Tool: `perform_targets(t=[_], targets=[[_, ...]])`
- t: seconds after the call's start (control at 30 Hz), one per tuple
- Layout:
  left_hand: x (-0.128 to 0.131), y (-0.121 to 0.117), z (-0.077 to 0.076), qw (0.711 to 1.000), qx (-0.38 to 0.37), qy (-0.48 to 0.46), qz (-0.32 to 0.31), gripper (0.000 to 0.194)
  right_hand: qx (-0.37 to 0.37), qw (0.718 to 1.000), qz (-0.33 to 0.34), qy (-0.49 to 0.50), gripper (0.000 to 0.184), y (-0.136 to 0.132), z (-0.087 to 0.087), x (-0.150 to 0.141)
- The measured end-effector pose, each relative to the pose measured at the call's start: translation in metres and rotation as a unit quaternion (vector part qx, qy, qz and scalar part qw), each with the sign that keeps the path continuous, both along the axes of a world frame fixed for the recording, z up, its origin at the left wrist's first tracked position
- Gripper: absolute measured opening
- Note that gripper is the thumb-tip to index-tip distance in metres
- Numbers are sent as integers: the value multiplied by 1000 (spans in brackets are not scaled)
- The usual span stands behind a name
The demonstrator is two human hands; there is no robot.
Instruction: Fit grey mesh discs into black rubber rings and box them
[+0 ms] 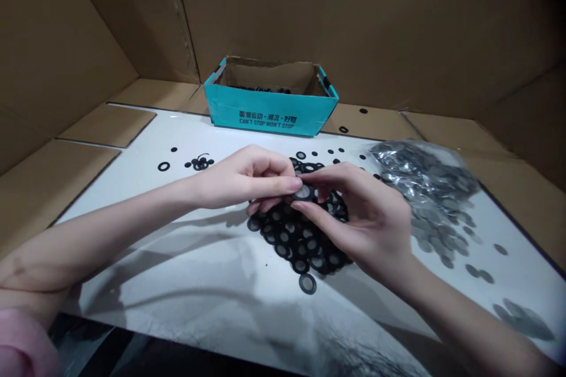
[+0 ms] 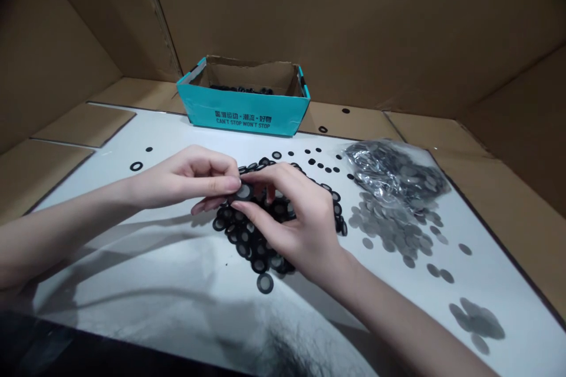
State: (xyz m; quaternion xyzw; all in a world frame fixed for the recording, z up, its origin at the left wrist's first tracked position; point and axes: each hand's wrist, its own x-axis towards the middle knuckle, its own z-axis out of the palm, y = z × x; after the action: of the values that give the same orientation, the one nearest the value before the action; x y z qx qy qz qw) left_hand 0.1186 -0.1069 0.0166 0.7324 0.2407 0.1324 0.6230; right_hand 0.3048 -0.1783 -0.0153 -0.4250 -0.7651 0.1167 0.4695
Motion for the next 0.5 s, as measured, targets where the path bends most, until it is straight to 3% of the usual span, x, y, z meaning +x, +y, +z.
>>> perform_targets(t=[0.1,0.2,0.33,0.5], targets=[[0,0,0,999,35,7,4,33,0,1000,-1,-18,15,2,4,5],[-7,7,4,988,150,24,40,30,-5,998,-26,-64,14,6,10,21],[-24,21,12,936,316,116,106,31,-47,991,-49,-116,17,9,5,47],[-51,36,18,871,398,254,133,36,-80,978,-27,-191,32,2,-9,59]])
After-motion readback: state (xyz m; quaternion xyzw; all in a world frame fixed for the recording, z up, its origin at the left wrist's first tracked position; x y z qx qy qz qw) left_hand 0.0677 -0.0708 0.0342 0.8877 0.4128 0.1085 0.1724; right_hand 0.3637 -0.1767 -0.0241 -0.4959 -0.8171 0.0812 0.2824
